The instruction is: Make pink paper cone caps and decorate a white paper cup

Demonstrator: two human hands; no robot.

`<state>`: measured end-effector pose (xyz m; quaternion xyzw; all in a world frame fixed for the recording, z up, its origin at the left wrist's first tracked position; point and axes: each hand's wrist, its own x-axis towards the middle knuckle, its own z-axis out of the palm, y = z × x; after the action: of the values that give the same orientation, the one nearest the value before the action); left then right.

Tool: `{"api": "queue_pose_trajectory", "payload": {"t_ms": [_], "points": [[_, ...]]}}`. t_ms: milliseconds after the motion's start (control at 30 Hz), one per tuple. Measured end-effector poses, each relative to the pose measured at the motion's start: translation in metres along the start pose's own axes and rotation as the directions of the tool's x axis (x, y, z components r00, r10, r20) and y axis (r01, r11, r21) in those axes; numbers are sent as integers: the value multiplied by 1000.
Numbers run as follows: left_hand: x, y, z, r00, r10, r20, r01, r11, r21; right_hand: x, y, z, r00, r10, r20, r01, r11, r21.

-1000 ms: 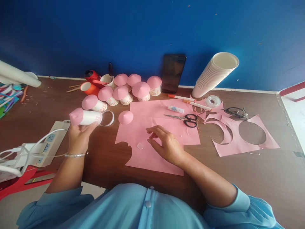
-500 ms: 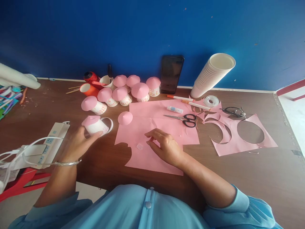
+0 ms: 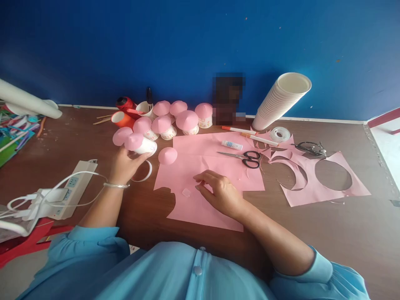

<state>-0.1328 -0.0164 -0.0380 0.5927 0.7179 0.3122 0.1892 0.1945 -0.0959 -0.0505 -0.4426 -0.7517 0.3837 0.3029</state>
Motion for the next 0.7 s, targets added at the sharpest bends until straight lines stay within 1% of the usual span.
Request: {"api": "queue_pose_trajectory", "payload": {"t_ms": [33,100,200,333,433,600,700], "points": [[2,-2,4,1000,-1,-17,3,994,112,0,0,0,1000,-2,-3,2,1000,4],[2,-7,11,999,17,-41,-7,969,248,1,1,0,1000,-5,-1,5,1000,10],[1,-13,16,995,73,-62,-49,943,329,2,3,0,1000,-1,16,1,1000,10],[0,-17,17,994,79,-78,-43,919,393,3,6,1,1000,5,25,-5,1000,7],[1,-15,18,994,60,-96,-17,914,405,3,7,2,1000,1,24,-1,1000,11],[1,-14,17,995,55,-84,-14,903,430,3,4,0,1000,4,28,-4,1000,8],[-5,-15,11,996,66,-58,-33,890,455,2,2,-2,999,3,32,-3,1000,12]]}}
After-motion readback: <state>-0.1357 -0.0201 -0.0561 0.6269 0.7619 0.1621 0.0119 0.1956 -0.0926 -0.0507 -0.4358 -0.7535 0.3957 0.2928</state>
